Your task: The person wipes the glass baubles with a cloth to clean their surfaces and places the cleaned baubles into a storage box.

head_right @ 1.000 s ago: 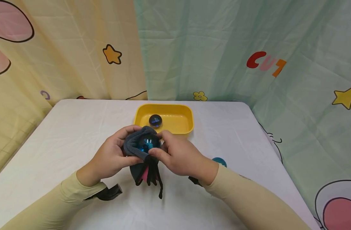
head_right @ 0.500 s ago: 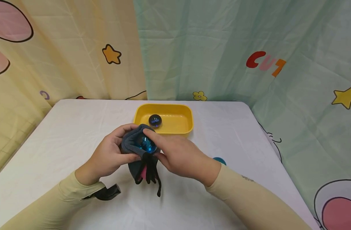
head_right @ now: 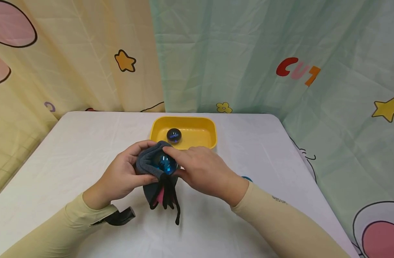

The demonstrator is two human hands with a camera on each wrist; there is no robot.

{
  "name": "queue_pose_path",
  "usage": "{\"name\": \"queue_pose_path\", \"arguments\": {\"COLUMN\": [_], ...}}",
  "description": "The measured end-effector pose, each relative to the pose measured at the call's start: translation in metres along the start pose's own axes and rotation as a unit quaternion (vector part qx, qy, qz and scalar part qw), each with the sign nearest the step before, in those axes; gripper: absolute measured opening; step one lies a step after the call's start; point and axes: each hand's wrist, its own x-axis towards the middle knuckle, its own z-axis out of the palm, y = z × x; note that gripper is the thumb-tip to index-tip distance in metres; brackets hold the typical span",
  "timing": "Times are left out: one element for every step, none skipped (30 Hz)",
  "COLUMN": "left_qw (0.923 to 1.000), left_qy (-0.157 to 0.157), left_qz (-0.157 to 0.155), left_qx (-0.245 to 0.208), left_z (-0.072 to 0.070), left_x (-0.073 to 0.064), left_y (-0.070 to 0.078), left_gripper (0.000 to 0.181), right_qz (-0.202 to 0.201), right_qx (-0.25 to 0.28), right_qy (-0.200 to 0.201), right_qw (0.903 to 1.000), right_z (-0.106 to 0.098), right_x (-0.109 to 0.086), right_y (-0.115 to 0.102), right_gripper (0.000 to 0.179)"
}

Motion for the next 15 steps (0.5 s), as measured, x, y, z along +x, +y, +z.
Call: {"name": "queue_pose_path", "arguments": {"left_qw": [1.0000, 1.0000, 1.0000, 0.9999, 0.9998, 0.9997, 0.9995, 0.9993, 0.9990, 0.9987, 0.9985, 0.9985, 0.9985, 0.9986, 0.9987], "left_qy": [0.000, 0.000, 0.001, 0.001, 0.002, 0.003, 0.005, 0.007, 0.009, 0.010, 0.012, 0.014, 0.016, 0.019, 0.021], "left_qz": [0.001, 0.001, 0.000, 0.000, -0.001, -0.002, -0.003, -0.004, -0.004, -0.004, -0.002, 0.000, 0.002, 0.003, 0.005], "left_qx": [0.002, 0.005, 0.008, 0.013, 0.019, 0.025, 0.032, 0.038, 0.044, 0.049, 0.053, 0.054, 0.052, 0.050, 0.046], "left_z": [0.0002, 0.0005, 0.0009, 0.0013, 0.0018, 0.0023, 0.0027, 0.0030, 0.0033, 0.0036, 0.0036, 0.0035, 0.0032, 0.0028, 0.0023], "left_x": [0.0000, 0.0001, 0.0000, -0.0002, -0.0005, -0.0007, -0.0010, -0.0013, -0.0016, -0.0016, -0.0017, -0.0015, -0.0013, -0.0010, -0.0008], "left_y": [0.0000, 0.0002, 0.0003, 0.0003, 0.0002, 0.0002, 0.0001, 0.0000, -0.0001, -0.0001, -0.0003, -0.0003, -0.0003, -0.0004, -0.0003], "left_gripper": [0.074, 0.074, 0.074, 0.073, 0.073, 0.073, 0.073, 0.073, 0.073, 0.073, 0.074, 0.074, 0.075, 0.076, 0.077], "right_qz": [0.017, 0.035, 0.057, 0.080, 0.103, 0.124, 0.141, 0.152, 0.159, 0.160, 0.159, 0.156, 0.150, 0.146, 0.141], "right_qx": [0.020, 0.045, 0.074, 0.105, 0.141, 0.178, 0.210, 0.237, 0.258, 0.277, 0.291, 0.299, 0.299, 0.294, 0.285], "right_qy": [-0.012, -0.024, -0.037, -0.049, -0.061, -0.070, -0.074, -0.077, -0.079, -0.079, -0.079, -0.080, -0.082, -0.085, -0.088], "right_qw": [0.9996, 0.9981, 0.9949, 0.9900, 0.9828, 0.9736, 0.9645, 0.9564, 0.9496, 0.9441, 0.9400, 0.9380, 0.9389, 0.9409, 0.9441], "right_z": [-0.0004, -0.0004, -0.0003, 0.0003, 0.0010, 0.0020, 0.0034, 0.0046, 0.0054, 0.0064, 0.0072, 0.0075, 0.0074, 0.0069, 0.0061], "right_x": [0.0001, 0.0001, 0.0002, 0.0004, 0.0006, 0.0009, 0.0012, 0.0015, 0.0016, 0.0015, 0.0014, 0.0015, 0.0012, 0.0008, 0.0007], "right_y": [-0.0009, -0.0018, -0.0027, -0.0034, -0.0039, -0.0044, -0.0045, -0.0045, -0.0044, -0.0040, -0.0036, -0.0037, -0.0038, -0.0040, -0.0045], "right_gripper": [0.070, 0.069, 0.067, 0.063, 0.059, 0.055, 0.050, 0.046, 0.044, 0.043, 0.043, 0.046, 0.051, 0.057, 0.063]}}
